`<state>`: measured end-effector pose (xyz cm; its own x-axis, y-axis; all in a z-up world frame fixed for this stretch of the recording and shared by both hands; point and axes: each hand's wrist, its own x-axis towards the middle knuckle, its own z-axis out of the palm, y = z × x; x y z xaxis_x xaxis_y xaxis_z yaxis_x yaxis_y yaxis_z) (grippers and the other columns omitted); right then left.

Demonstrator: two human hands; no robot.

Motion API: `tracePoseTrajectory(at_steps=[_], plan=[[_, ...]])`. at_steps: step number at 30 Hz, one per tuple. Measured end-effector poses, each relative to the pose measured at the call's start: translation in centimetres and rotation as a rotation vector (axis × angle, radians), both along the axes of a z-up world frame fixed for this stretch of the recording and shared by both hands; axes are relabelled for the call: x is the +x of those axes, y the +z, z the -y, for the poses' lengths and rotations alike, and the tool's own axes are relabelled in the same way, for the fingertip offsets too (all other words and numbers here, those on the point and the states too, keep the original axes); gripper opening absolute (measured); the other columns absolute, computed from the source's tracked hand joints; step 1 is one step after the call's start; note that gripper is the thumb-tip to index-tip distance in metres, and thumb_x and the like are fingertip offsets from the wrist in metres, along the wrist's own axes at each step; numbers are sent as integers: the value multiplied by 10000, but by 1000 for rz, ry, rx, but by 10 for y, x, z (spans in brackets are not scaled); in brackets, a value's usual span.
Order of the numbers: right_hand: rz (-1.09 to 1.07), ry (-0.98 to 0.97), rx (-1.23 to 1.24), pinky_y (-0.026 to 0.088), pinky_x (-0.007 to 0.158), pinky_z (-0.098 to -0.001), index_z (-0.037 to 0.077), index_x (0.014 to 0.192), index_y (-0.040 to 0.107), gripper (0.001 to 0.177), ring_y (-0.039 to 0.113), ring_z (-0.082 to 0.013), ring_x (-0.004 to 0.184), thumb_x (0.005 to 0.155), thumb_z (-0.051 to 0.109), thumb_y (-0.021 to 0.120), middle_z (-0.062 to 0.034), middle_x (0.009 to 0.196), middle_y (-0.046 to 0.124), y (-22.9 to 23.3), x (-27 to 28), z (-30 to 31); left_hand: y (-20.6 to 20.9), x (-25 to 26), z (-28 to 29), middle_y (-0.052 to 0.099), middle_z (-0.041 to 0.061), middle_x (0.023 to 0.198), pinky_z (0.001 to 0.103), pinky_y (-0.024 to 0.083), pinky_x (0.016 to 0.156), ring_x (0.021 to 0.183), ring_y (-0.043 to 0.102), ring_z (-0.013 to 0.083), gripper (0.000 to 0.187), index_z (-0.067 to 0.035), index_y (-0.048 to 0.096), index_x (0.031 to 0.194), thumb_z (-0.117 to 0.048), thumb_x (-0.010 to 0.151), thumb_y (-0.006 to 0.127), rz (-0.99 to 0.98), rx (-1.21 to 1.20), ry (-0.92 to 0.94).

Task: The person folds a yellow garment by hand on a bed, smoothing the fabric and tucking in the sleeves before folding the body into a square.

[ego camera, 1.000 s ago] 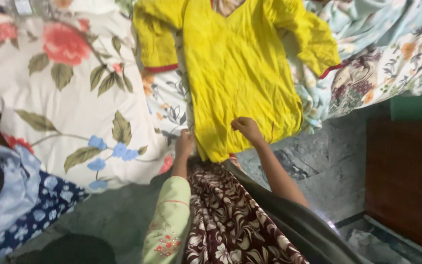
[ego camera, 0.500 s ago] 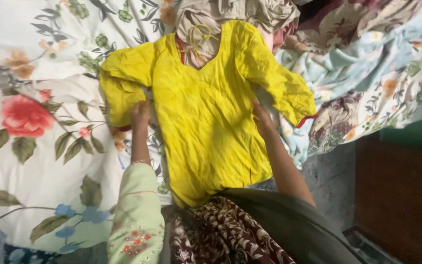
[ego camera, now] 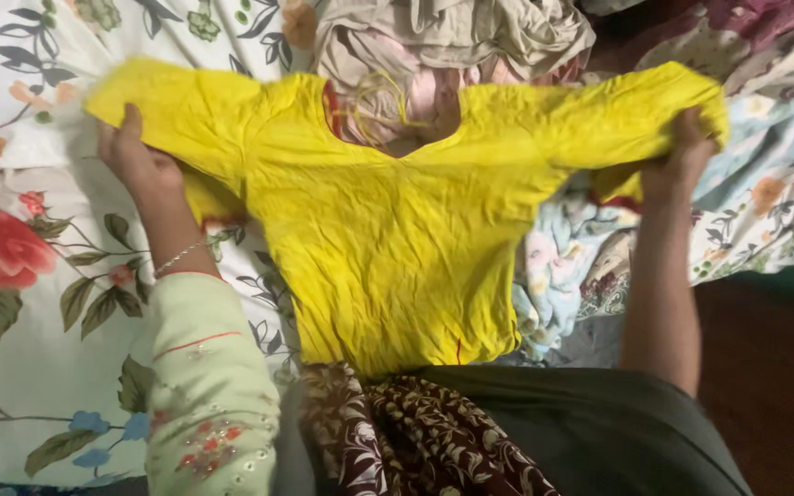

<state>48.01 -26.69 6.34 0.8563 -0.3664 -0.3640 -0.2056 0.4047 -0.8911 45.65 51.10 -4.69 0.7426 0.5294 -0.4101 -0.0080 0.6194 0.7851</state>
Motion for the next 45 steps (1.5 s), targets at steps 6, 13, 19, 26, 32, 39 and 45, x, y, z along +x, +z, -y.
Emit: tracePoseTrajectory(at_steps=[6,13,19,26,32,39,45], plan=[[38,-11,74,549,1145,-511,25,1404,525,443,647,-319,1247,1026,179,696,-137,1316,636,7,20,-7,39,3,21,515,189,1539,571,498,1265,1425,570,377,549,-50,380,1547,105,1058,575,226,-99,-111],[243,-83,328,487,1128,-494,3,1432,499,627,582,-358,1366,904,256,724,-176,1420,589,79,20,-71,109,-8,49,422,-67,1653,441,292,1287,1501,398,181,586,-387,331,1604,-188,1115,584,520,46,-320],[289,10,458,490,1145,-437,79,1455,524,629,587,-291,1351,907,329,705,-109,1427,593,108,-37,-168,119,-12,82,382,66,1703,527,273,1335,1584,376,314,740,-132,324,1641,-512,1030,497,372,-642,-63],[287,-192,739,469,1098,-429,116,1430,496,540,605,-259,1245,952,265,696,-101,1403,599,105,-32,-158,139,-1,108,596,93,1451,459,491,1179,1345,586,265,614,-18,507,1470,-323,994,747,193,-212,-175],[329,63,-148,554,1016,-385,125,1404,489,535,627,-212,1147,950,16,749,-87,1253,587,112,-77,-193,244,-48,230,758,61,1051,340,638,763,850,760,223,260,-99,721,1219,-298,1054,686,-131,868,-748],[478,577,-75,459,1169,-366,6,1515,436,684,554,-216,1368,947,189,770,-112,1476,545,194,-106,-306,330,-77,296,724,145,1313,382,547,1125,1291,712,282,395,-123,693,1256,-318,919,759,123,631,-1078],[386,549,-352,479,1120,-375,-59,1459,488,643,567,-216,1317,929,135,796,-154,1445,544,278,-119,-325,371,-89,268,684,184,1302,343,513,1029,1195,681,255,455,-26,558,1389,-290,1019,527,291,472,-748]])
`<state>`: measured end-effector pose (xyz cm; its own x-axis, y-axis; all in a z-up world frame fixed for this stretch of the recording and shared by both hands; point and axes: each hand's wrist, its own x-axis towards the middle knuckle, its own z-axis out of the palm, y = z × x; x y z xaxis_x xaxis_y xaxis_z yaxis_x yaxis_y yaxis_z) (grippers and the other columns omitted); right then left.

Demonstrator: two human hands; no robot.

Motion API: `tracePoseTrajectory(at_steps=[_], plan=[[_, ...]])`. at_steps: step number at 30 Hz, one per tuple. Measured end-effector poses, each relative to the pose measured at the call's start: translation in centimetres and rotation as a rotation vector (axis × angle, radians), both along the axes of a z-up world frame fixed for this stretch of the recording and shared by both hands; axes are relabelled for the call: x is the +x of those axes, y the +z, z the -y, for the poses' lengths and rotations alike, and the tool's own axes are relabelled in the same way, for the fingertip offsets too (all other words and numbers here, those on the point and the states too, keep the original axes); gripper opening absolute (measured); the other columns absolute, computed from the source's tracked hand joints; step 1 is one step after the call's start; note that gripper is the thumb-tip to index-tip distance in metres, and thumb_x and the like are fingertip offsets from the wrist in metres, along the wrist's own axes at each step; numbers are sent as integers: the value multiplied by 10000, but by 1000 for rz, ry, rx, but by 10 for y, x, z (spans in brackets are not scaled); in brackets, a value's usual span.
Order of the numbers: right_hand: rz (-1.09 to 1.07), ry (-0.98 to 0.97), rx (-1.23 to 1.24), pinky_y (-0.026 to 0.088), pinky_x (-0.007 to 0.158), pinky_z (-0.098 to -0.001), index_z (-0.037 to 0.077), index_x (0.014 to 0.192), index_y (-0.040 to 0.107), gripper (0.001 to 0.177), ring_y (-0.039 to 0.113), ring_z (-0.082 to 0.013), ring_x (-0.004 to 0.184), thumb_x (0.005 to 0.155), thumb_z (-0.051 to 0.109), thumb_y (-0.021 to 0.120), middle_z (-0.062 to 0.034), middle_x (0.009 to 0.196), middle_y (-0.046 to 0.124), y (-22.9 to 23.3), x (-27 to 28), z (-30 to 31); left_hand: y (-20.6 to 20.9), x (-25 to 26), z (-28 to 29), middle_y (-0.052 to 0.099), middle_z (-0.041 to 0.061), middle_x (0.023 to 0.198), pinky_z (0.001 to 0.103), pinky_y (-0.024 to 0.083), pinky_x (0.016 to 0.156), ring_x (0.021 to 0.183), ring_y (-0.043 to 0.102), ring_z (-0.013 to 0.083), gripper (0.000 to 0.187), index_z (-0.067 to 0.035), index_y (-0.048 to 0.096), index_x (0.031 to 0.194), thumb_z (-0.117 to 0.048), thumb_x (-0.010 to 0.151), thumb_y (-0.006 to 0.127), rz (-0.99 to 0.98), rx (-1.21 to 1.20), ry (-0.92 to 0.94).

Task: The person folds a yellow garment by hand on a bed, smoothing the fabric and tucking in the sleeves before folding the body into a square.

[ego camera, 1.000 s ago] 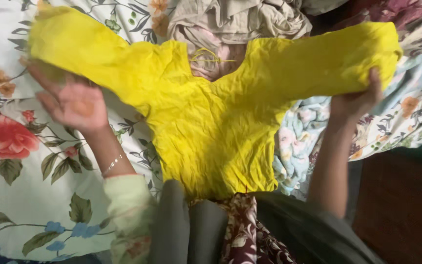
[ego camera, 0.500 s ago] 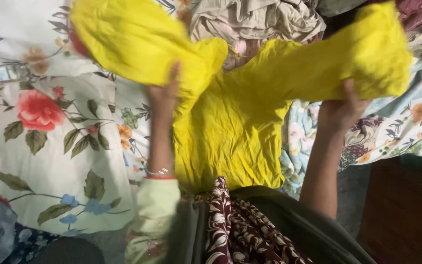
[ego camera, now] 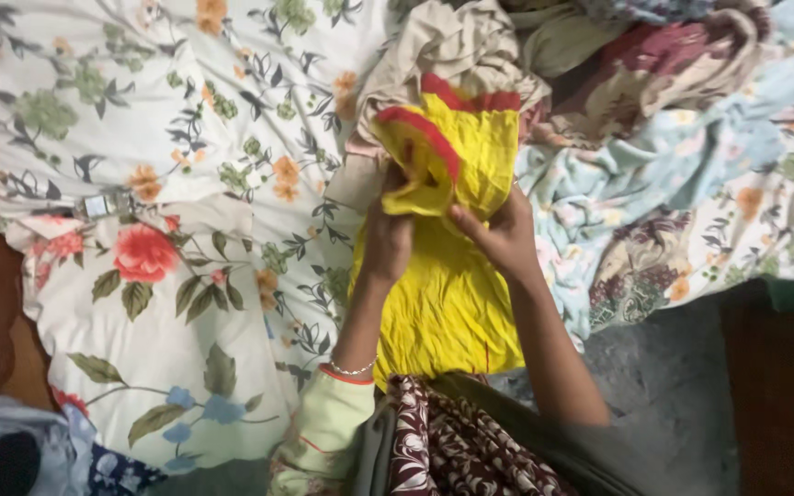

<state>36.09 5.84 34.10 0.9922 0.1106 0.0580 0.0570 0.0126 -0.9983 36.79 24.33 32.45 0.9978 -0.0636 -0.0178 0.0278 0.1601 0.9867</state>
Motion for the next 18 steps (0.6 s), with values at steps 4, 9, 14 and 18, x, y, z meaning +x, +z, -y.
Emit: tracePoseTrajectory(at_steps=[4,9,14,18], plan=[[-232,-335,662,561,1027,-361,-36,1350,546,442,678,-204,1150,966,78,733,-116,1271,659,25,-11,5,19,-3,-6,604,247,1361,395,436,1082,1275,581,305,442,44,527,1386,-277,1084,496,105,22,101],[106,-816,505,570,955,-352,11,1326,551,376,680,-224,1103,970,53,666,-117,1240,676,8,-17,-5,15,-1,-3,663,140,1323,344,452,1069,1240,609,220,508,45,575,1356,-368,1111,410,30,-151,179],[262,-397,-507,504,979,-390,48,1336,562,468,592,-323,1171,885,-39,647,-191,1261,595,-1,-26,-40,38,-21,29,643,212,1244,380,452,987,1129,564,275,530,69,610,1355,-361,1132,394,-51,-28,-30],[432,-65,-531,386,1115,-502,-21,1442,430,733,412,-476,1380,751,-32,674,-293,1455,464,51,-22,-27,73,-32,24,362,156,1639,319,291,1222,1507,365,211,591,36,325,1579,-345,1128,344,270,-96,-173]])
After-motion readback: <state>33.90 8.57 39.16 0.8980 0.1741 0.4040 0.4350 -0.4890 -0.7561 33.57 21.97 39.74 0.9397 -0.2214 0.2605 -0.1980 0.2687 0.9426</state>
